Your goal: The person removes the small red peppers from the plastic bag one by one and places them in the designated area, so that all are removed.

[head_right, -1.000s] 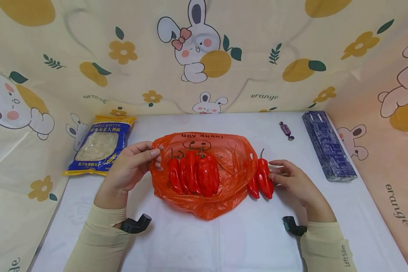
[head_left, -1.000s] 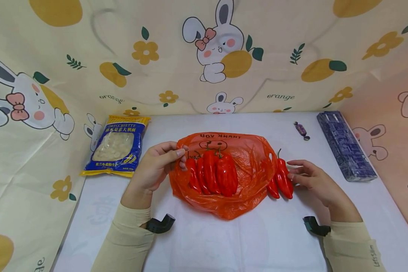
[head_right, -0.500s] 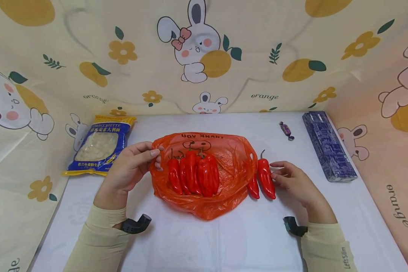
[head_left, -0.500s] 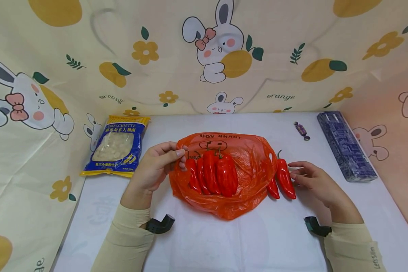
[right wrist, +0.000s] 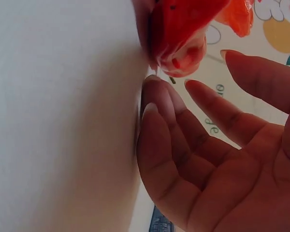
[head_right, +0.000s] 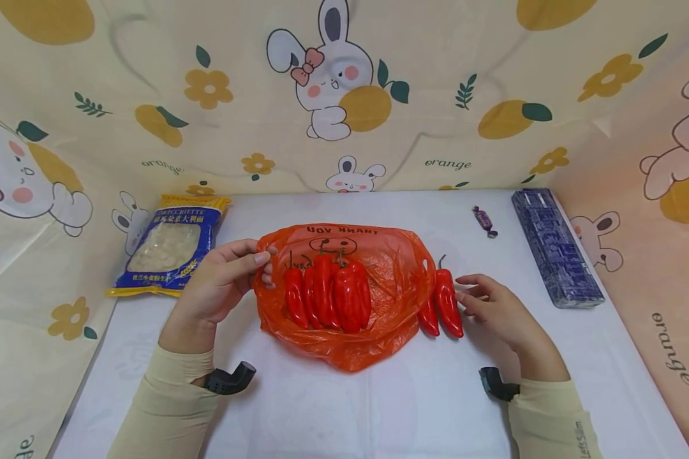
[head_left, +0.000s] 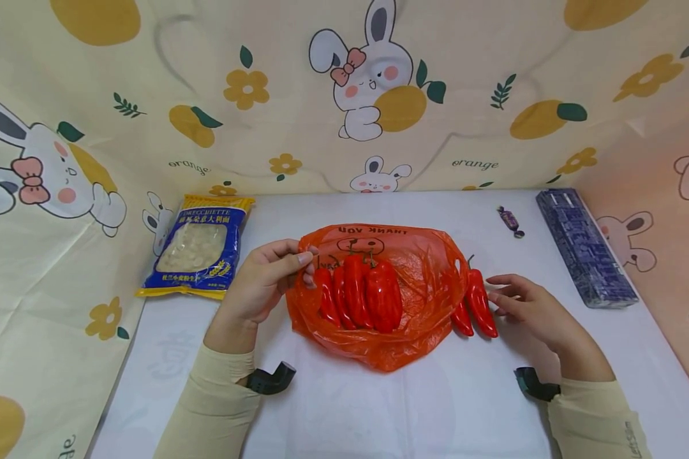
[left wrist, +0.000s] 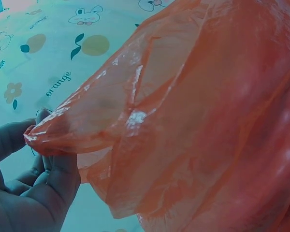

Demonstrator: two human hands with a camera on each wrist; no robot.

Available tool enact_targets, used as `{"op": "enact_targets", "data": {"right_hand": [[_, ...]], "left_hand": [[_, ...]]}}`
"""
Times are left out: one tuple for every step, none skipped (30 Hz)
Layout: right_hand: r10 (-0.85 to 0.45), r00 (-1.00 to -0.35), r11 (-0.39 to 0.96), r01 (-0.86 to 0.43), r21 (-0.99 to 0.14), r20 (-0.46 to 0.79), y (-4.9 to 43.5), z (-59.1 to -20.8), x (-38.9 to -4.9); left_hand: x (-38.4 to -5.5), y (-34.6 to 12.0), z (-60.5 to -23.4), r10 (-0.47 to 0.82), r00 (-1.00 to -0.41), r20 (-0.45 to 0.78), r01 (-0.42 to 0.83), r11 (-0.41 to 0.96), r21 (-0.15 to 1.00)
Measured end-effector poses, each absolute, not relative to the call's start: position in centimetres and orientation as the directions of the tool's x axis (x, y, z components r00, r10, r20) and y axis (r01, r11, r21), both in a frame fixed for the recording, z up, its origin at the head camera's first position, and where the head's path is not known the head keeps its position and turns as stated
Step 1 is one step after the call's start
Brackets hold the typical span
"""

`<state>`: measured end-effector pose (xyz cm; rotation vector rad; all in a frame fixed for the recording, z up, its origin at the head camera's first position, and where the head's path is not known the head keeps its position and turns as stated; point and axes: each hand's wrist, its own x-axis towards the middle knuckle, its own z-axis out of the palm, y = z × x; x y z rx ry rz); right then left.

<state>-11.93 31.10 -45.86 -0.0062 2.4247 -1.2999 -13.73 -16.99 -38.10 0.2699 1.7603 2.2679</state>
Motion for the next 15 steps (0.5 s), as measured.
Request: {"op": "enact_targets", "data": {"right_hand": [[-0.182, -0.925, 0.577, 0.175, -0.798, -0.334, 31.1, -45.8, -11.9], [-0.181, -0.926, 0.585, 0.170, -0.793, -0.332, 31.2, -45.8, -11.9], [-0.179, -0.928, 0.592, 0.164, -0.789, -0.327, 31.2, -45.7, -11.8], [-0.175, -0.932, 0.598, 0.156, -0.786, -0.318, 31.3, -45.6, -11.8], [-0.167, -0.937, 0.606, 0.149, -0.781, -0.308, 31.3, -45.5, -11.8], [-0.158, -0.942, 0.610, 0.142, -0.779, -0.295, 31.3, -45.3, -11.8], [-0.151, -0.949, 0.614, 0.130, -0.778, -0.277, 31.2, -45.1, -11.7], [-0.142, -0.956, 0.615, 0.117, -0.780, -0.255, 31.2, -44.9, -11.7], [-0.133, -0.964, 0.608, 0.105, -0.787, -0.232, 31.1, -44.6, -11.6], [-0.125, -0.971, 0.596, 0.090, -0.798, -0.203, 30.9, -44.4, -11.6], [-0.119, -0.978, 0.583, 0.073, -0.809, -0.174, 30.8, -44.1, -11.5], [-0.119, -0.983, 0.566, 0.049, -0.823, -0.140, 30.6, -43.9, -11.4], [-0.121, -0.987, 0.550, 0.021, -0.835, -0.104, 30.5, -43.7, -11.3], [-0.123, -0.990, 0.530, -0.005, -0.848, -0.071, 30.3, -43.5, -11.2], [-0.127, -0.991, 0.508, -0.032, -0.861, -0.038, 30.1, -43.4, -11.1]], "left_hand": [[-13.7, -17.0, -38.1, 0.312, -0.950, -0.011, -0.088, -0.234, 0.968], [-13.7, -17.0, -38.1, 0.312, -0.950, -0.011, -0.088, -0.234, 0.968], [-13.7, -17.0, -38.1, 0.312, -0.950, -0.011, -0.088, -0.235, 0.968], [-13.7, -17.0, -38.1, 0.312, -0.950, -0.010, -0.088, -0.236, 0.968], [-13.7, -17.0, -38.1, 0.313, -0.950, -0.008, -0.086, -0.237, 0.968], [-13.7, -17.0, -38.1, 0.314, -0.949, -0.007, -0.085, -0.237, 0.968], [-13.7, -17.0, -38.1, 0.316, -0.949, -0.006, -0.085, -0.236, 0.968], [-13.7, -17.0, -38.1, 0.316, -0.949, -0.004, -0.083, -0.236, 0.968], [-13.7, -17.0, -38.0, 0.316, -0.949, -0.003, -0.082, -0.236, 0.968], [-13.7, -17.0, -38.0, 0.316, -0.949, -0.002, -0.081, -0.235, 0.969], [-13.7, -17.0, -38.0, 0.316, -0.949, -0.003, -0.081, -0.235, 0.969], [-13.7, -17.0, -38.0, 0.316, -0.949, -0.003, -0.081, -0.235, 0.969], [-13.6, -17.0, -38.0, 0.316, -0.949, -0.003, -0.082, -0.235, 0.968], [-13.6, -17.0, -37.9, 0.315, -0.949, -0.003, -0.082, -0.236, 0.968], [-13.6, -17.0, -37.9, 0.316, -0.949, -0.004, -0.083, -0.236, 0.968]]}}
